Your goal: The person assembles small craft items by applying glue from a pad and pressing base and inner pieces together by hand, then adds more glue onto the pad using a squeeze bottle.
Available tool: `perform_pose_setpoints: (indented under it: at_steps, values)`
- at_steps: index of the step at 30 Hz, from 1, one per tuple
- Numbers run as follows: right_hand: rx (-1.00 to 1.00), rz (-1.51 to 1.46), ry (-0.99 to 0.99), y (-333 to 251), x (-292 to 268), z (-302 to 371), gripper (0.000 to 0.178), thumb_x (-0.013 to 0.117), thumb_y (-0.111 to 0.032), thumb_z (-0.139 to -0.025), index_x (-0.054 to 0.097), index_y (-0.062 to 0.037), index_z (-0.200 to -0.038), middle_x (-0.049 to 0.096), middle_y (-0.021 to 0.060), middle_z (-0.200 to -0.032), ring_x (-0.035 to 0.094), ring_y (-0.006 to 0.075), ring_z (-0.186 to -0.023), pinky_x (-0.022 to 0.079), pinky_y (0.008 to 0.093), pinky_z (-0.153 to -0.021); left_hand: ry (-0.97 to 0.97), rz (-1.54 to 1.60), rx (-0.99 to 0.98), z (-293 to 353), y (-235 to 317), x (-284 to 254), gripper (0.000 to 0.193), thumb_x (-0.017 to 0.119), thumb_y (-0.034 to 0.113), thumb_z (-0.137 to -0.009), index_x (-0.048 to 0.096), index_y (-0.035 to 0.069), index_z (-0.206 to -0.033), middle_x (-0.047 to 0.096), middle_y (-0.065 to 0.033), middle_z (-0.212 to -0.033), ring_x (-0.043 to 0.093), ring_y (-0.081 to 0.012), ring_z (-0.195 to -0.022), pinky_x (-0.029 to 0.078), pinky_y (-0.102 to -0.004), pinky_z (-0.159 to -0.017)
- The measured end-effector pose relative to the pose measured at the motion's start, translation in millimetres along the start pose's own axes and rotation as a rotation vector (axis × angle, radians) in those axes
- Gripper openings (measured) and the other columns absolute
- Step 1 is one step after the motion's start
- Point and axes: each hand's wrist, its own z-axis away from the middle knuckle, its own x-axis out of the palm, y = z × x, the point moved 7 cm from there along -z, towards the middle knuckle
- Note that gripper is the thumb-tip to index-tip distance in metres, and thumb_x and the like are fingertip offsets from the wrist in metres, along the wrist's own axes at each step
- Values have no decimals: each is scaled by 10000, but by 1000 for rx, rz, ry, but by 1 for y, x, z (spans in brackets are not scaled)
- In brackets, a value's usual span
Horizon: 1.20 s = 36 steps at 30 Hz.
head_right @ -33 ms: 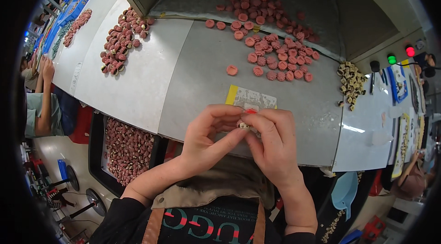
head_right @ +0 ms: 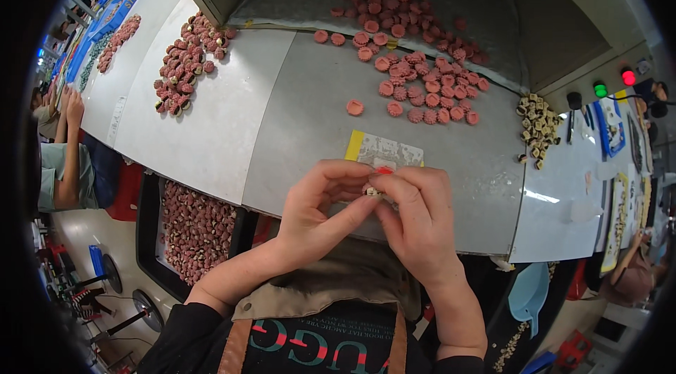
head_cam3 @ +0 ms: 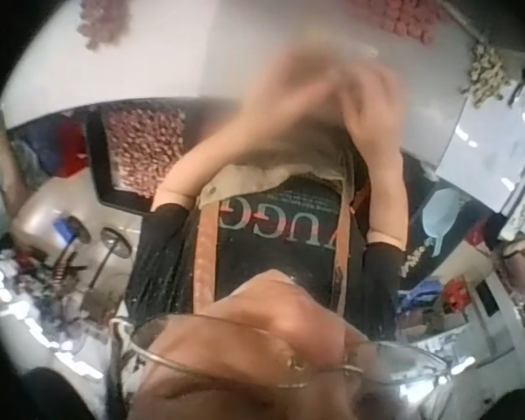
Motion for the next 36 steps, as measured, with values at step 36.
perform_pose_setpoints:
  at_steps: [36]
  values:
    - [198, 310, -27, 75, -59, 36, 197, 591, 36, -834, 584, -4, -1026, 575, 120, -959, 588, 250, -851, 473, 283, -758, 46, 185, -322, -9, -2, -31, 241, 609, 68, -901, 536, 15, -1124, 571, -17, -991, 558, -77, -852, 468, -232, -785]
